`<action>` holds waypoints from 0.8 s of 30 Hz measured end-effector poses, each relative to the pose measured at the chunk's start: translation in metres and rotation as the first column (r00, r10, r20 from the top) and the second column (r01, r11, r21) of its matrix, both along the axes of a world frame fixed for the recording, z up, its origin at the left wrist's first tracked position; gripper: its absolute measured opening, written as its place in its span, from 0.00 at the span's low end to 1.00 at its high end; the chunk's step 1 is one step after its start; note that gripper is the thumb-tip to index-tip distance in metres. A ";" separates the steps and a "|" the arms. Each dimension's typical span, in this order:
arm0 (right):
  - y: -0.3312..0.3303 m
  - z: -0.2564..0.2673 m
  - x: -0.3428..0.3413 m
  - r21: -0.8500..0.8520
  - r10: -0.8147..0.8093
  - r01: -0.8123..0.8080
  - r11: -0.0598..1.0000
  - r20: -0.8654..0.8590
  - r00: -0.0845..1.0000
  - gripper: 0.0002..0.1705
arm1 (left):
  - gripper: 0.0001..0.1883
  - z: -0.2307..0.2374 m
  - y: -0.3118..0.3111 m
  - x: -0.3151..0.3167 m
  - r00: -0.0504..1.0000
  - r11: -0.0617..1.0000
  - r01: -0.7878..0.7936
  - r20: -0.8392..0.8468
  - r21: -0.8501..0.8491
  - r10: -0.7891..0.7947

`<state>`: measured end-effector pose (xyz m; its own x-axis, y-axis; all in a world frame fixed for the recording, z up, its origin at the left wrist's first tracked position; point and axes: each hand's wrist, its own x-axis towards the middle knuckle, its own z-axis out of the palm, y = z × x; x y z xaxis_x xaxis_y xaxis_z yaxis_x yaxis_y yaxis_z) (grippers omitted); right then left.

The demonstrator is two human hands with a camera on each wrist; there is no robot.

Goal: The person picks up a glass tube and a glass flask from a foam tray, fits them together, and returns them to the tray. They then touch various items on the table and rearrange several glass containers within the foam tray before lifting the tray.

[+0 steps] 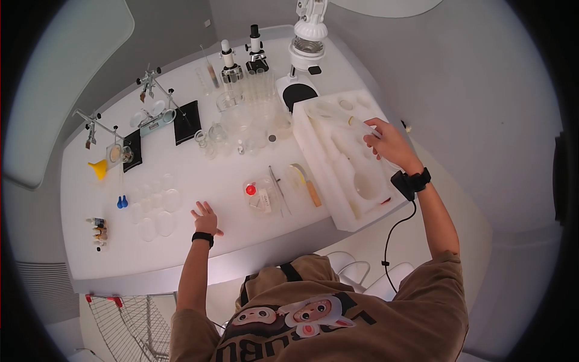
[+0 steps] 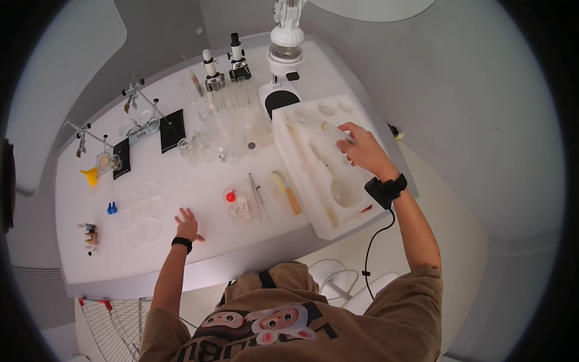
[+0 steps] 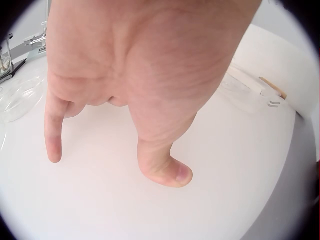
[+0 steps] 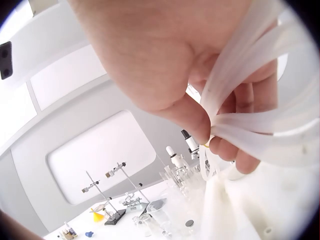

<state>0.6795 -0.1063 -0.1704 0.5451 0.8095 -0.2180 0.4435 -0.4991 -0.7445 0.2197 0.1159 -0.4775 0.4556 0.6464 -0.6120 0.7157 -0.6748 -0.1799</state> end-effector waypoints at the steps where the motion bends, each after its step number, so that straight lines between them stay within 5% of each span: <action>1: 0.000 -0.003 0.001 0.000 0.000 0.000 1.000 -0.001 1.000 0.18 | 0.77 -0.005 0.000 0.000 1.000 1.000 0.000 -0.001 0.000 0.000; 9: -0.002 -0.018 -0.004 -0.043 0.064 -0.051 0.998 0.386 0.920 0.19 | 0.76 -0.016 0.002 -0.005 0.996 0.995 0.083 -0.027 0.051 -0.081; 22: -0.025 -0.105 -0.052 -0.139 0.134 -0.080 0.987 0.437 0.889 0.25 | 0.76 -0.013 0.001 -0.006 0.992 0.988 0.127 -0.031 0.083 -0.125; 24: -0.027 -0.114 -0.056 -0.134 0.141 -0.089 0.987 0.454 0.880 0.25 | 0.77 0.001 -0.004 0.000 0.999 0.999 -0.009 -0.034 0.054 0.011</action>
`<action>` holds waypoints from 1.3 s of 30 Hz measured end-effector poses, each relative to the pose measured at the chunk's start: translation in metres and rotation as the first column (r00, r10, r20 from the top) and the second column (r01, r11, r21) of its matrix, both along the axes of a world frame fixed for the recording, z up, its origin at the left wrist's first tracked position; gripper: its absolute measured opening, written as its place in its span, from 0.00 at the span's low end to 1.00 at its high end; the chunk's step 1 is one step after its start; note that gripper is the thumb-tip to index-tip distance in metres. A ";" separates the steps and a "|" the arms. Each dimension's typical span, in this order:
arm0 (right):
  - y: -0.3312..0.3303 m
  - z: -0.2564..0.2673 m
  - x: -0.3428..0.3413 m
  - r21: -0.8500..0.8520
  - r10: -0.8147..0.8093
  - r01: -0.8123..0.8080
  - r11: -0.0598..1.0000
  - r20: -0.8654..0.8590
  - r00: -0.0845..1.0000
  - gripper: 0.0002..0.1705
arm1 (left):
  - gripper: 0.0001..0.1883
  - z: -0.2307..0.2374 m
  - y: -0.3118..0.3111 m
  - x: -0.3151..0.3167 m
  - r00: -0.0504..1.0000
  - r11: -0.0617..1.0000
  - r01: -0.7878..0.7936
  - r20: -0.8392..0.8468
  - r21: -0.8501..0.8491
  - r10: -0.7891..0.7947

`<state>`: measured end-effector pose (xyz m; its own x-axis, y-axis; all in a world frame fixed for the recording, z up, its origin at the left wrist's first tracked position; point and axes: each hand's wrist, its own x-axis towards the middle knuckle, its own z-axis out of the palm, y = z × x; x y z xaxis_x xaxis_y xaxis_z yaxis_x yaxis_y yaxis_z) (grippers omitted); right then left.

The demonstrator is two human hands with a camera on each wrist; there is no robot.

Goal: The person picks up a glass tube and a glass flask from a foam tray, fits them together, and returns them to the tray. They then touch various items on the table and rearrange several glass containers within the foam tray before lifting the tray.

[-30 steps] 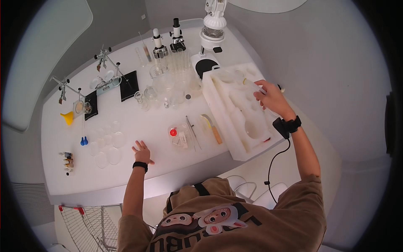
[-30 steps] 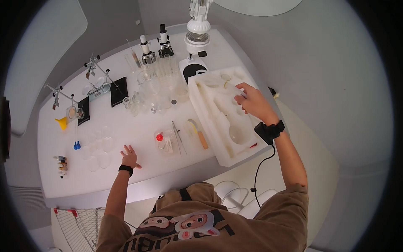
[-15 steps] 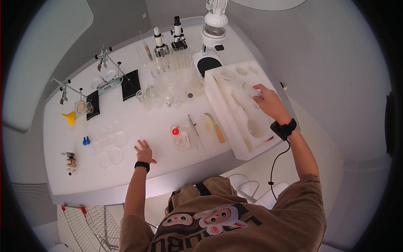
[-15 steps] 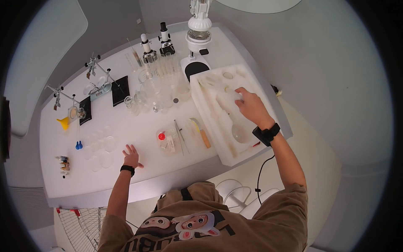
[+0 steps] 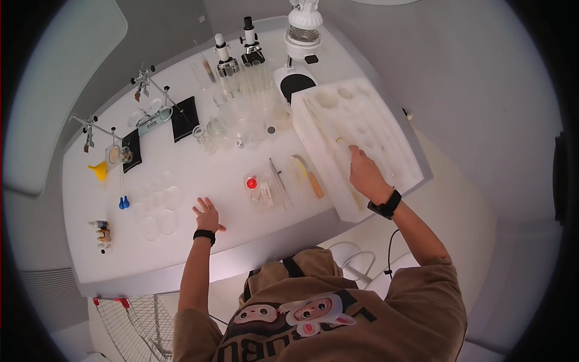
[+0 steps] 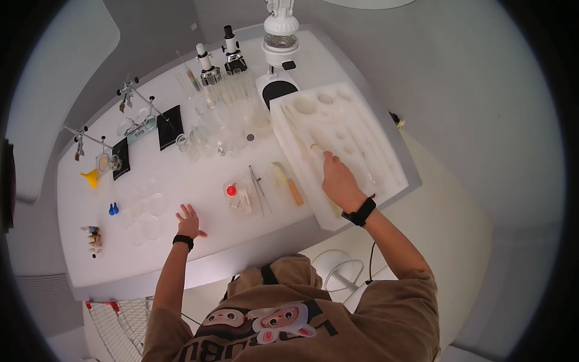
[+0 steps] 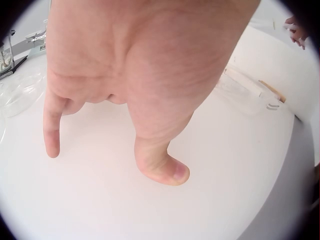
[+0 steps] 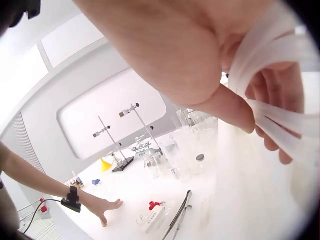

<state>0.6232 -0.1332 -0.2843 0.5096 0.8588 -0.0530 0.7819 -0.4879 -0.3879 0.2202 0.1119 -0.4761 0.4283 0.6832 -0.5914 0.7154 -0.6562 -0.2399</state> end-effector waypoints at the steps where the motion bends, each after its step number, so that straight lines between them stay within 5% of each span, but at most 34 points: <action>1: -0.002 -0.009 -0.002 0.037 0.008 -0.008 0.999 0.002 1.000 0.25 | 0.77 0.001 0.000 0.000 1.000 1.000 0.002 -0.004 -0.002 -0.002; 4: -0.004 -0.017 -0.009 0.030 -0.011 0.012 0.999 -0.028 1.000 0.26 | 0.78 -0.003 -0.002 -0.003 0.996 0.994 0.088 -0.011 0.069 -0.087; 12: 0.008 -0.025 -0.029 0.075 -0.085 0.085 0.994 -0.004 0.996 0.27 | 0.78 0.002 -0.001 -0.001 1.000 1.000 -0.010 0.023 0.006 0.010; 17: 0.012 -0.039 -0.031 0.118 -0.005 -0.038 0.992 0.344 0.939 0.18 | 0.77 0.001 0.000 -0.001 0.999 1.000 -0.019 0.029 -0.001 0.019; 24: 0.011 -0.045 -0.032 0.135 -0.063 0.016 0.991 0.353 0.933 0.16 | 0.77 0.000 0.000 -0.003 0.993 0.996 -0.080 0.083 -0.041 0.083; 30: -0.012 -0.032 -0.026 0.084 -0.122 0.107 0.991 0.208 0.970 0.17 | 0.75 0.003 -0.003 -0.001 0.997 0.999 -0.049 0.066 0.015 0.048; 35: -0.039 -0.018 -0.005 -0.038 -0.137 0.134 0.990 -0.113 0.984 0.13 | 0.76 -0.004 0.000 -0.001 0.997 0.999 -0.051 0.049 -0.004 0.052; 39: -0.053 -0.011 0.000 -0.002 -0.071 0.071 0.997 -0.131 0.989 0.10 | 0.76 -0.006 0.002 -0.001 0.998 0.999 -0.050 0.030 -0.020 0.051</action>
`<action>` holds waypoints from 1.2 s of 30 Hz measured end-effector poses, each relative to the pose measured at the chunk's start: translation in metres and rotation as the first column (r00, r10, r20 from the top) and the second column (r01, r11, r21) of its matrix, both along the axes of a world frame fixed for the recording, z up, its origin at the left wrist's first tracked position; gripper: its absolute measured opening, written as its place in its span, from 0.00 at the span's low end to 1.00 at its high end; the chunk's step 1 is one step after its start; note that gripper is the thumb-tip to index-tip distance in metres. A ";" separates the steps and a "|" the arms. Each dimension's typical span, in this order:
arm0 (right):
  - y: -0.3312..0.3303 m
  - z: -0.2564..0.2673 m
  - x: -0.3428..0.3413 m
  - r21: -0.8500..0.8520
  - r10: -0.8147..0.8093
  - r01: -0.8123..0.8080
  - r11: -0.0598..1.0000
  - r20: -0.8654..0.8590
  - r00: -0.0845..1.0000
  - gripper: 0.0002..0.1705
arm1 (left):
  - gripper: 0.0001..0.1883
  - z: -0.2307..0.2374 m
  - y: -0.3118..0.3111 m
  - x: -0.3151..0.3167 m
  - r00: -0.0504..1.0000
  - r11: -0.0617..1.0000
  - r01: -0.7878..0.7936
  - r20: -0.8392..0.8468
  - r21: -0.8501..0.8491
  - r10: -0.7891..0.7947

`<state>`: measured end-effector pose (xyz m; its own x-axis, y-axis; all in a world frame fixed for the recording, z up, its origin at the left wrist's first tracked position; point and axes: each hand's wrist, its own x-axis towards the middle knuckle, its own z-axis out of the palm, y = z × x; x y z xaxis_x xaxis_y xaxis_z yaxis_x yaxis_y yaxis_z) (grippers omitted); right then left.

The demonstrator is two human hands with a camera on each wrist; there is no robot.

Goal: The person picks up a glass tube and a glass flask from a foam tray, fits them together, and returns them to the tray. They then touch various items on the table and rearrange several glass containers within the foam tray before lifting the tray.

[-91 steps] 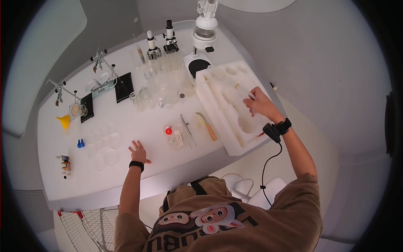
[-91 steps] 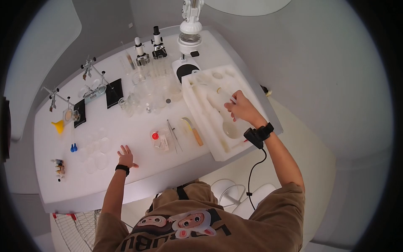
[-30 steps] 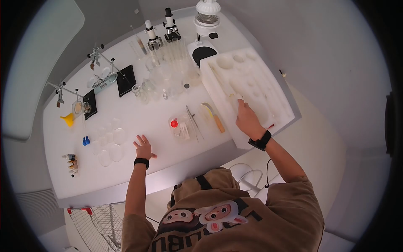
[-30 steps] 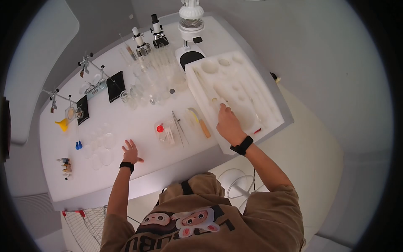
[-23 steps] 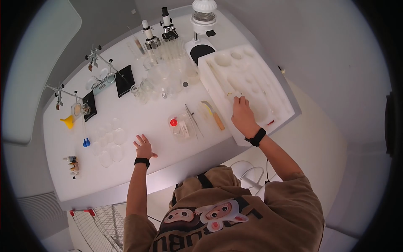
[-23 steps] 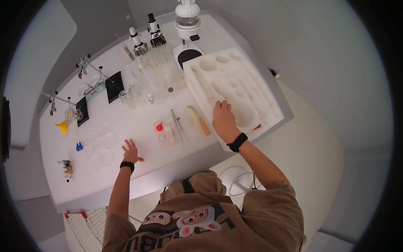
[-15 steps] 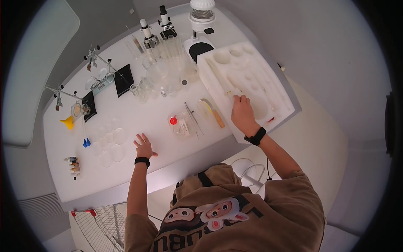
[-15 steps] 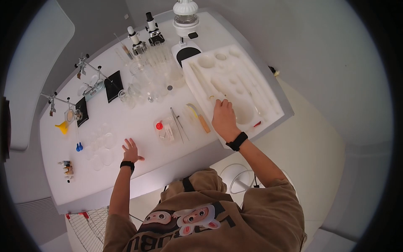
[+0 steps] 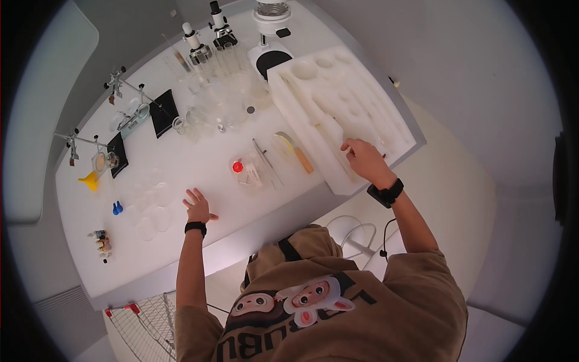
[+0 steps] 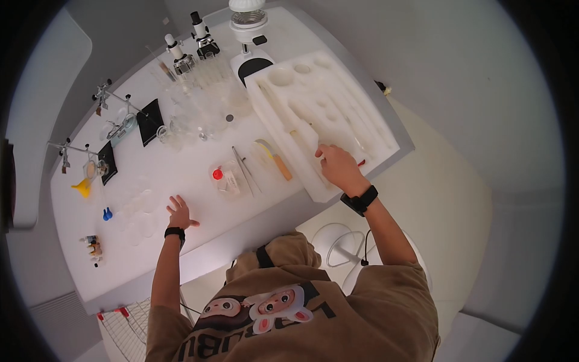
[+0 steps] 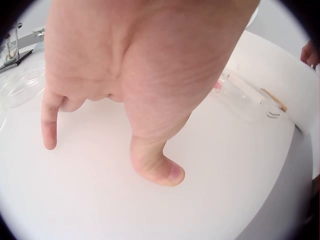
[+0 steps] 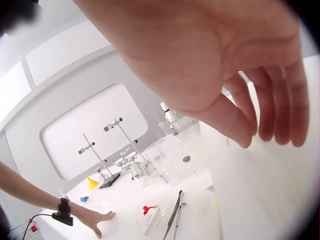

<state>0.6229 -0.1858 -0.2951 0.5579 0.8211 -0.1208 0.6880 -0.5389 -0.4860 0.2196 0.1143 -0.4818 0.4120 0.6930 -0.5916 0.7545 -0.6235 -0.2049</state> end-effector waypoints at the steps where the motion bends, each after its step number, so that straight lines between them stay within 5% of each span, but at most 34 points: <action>1: -0.004 0.000 0.001 -0.014 0.007 -0.008 1.000 -0.026 1.000 0.09 | 0.76 0.000 0.000 0.000 1.000 1.000 0.003 -0.003 -0.002 -0.003; 6: -0.008 0.012 -0.009 -0.094 -0.025 0.012 0.996 -0.142 0.990 0.06 | 0.76 0.000 0.000 0.000 1.000 1.000 -0.026 0.004 -0.018 0.026; 12: -0.007 0.004 -0.009 -0.097 0.003 -0.006 0.995 -0.033 0.999 0.08 | 0.77 0.003 0.000 -0.002 0.996 0.995 -0.076 0.044 -0.057 0.079; 14: -0.009 0.001 -0.011 -0.068 0.096 -0.091 0.994 0.062 0.994 0.07 | 0.77 0.002 0.000 -0.003 0.996 0.997 -0.067 0.049 -0.046 0.069; 26: 0.009 0.024 0.010 -0.118 0.255 -0.256 0.960 -0.018 0.967 0.08 | 0.77 -0.005 -0.001 -0.006 1.000 1.000 0.001 -0.005 0.029 -0.001; 30: 0.039 0.024 0.026 0.025 0.312 -0.314 0.949 0.064 0.948 0.12 | 0.77 -0.003 -0.001 -0.007 1.000 1.000 0.011 -0.007 0.023 -0.011; 36: 0.121 0.005 0.065 -0.244 0.421 -0.380 0.892 0.140 0.896 0.21 | 0.78 -0.004 -0.002 -0.007 1.000 0.999 0.017 -0.015 0.029 -0.017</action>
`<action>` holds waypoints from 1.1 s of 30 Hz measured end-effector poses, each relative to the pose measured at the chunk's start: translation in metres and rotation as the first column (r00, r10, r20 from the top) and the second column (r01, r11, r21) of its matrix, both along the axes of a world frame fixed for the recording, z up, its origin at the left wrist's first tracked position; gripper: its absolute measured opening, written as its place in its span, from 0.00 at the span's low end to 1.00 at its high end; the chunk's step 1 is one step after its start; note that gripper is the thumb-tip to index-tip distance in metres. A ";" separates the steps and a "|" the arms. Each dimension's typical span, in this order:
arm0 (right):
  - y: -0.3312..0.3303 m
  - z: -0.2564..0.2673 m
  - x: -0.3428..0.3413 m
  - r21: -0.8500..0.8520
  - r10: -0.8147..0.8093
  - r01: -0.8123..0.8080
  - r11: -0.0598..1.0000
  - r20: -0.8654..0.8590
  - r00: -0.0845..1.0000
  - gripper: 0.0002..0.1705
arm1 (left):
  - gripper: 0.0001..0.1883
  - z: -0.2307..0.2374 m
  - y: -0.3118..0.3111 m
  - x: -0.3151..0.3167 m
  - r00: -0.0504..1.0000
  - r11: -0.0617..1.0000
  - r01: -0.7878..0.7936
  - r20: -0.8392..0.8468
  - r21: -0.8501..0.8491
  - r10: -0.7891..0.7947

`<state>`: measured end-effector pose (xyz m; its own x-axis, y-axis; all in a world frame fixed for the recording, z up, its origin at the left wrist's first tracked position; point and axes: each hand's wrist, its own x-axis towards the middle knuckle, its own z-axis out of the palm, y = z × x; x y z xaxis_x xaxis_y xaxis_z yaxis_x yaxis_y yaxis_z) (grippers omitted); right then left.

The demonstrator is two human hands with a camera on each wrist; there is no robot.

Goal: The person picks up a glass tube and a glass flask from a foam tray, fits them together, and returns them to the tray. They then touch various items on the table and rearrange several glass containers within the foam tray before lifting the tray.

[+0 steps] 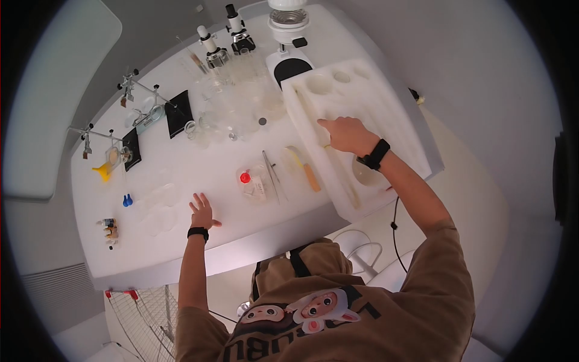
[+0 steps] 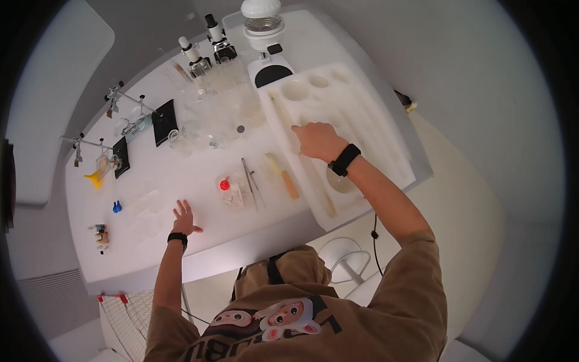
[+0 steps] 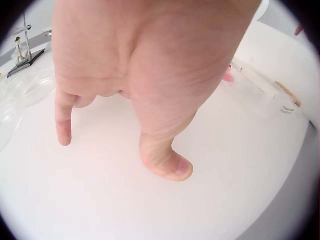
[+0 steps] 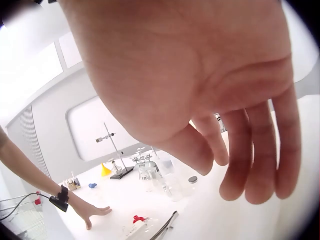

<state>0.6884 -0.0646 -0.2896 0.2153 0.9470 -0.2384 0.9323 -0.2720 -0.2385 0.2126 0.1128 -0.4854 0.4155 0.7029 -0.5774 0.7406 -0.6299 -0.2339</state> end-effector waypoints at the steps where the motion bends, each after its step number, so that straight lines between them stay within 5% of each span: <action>1: 0.007 -0.005 0.002 -0.029 0.009 -0.009 1.000 0.022 1.000 0.23 | 0.78 -0.001 0.001 0.000 1.000 1.000 -0.014 -0.003 0.006 0.014; 8: 0.018 -0.020 0.005 -0.017 0.060 -0.059 0.998 0.067 0.996 0.23 | 0.79 0.008 -0.008 0.005 0.996 0.996 -0.089 0.011 0.025 0.089; 10: 0.018 -0.007 -0.002 -0.063 0.072 -0.067 0.996 0.085 0.994 0.26 | 0.78 -0.003 -0.006 0.000 0.991 0.985 0.129 -0.042 0.116 -0.125; 15: 0.003 0.041 -0.050 -0.014 0.067 -0.066 0.998 0.092 0.993 0.25 | 0.76 0.024 -0.006 0.006 0.999 0.999 0.048 -0.022 0.023 -0.048; 17: -0.003 0.055 -0.079 0.015 0.094 -0.094 0.995 0.031 0.995 0.23 | 0.74 0.026 -0.002 0.006 0.985 0.985 0.172 -0.012 -0.019 -0.173; 22: 0.007 0.060 -0.189 -0.013 0.142 -0.143 0.990 -0.053 0.988 0.23 | 0.61 0.029 0.021 -0.007 0.978 0.978 0.194 0.097 -0.074 -0.187; 23: 0.012 0.058 -0.219 0.001 0.162 -0.163 0.987 -0.129 0.978 0.22 | 0.53 0.035 0.030 -0.016 0.957 0.972 0.154 0.271 -0.179 -0.102; 25: 0.025 0.032 -0.275 0.037 0.200 -0.197 0.980 -0.230 0.952 0.22 | 0.44 0.066 0.050 -0.045 0.903 0.945 0.140 0.430 -0.295 0.000; 27: 0.041 0.001 -0.330 -0.006 0.243 -0.249 0.968 -0.205 0.948 0.22 | 0.26 0.121 0.072 -0.071 0.548 0.716 -0.062 0.576 -0.695 0.607; 28: 0.054 -0.019 -0.354 -0.001 0.244 -0.249 0.969 -0.195 0.950 0.22 | 0.18 0.134 0.084 -0.091 0.440 0.834 -0.016 0.745 -0.551 0.501; 32: 0.095 -0.112 -0.418 0.089 0.175 -0.164 0.983 -0.136 0.975 0.28 | 0.14 0.212 0.166 -0.168 0.196 0.901 -0.096 0.880 -0.423 0.433; 33: 0.105 -0.133 -0.425 0.138 0.114 -0.104 0.985 -0.069 0.991 0.31 | 0.15 0.237 0.187 -0.181 0.208 0.916 -0.193 0.898 -0.351 0.388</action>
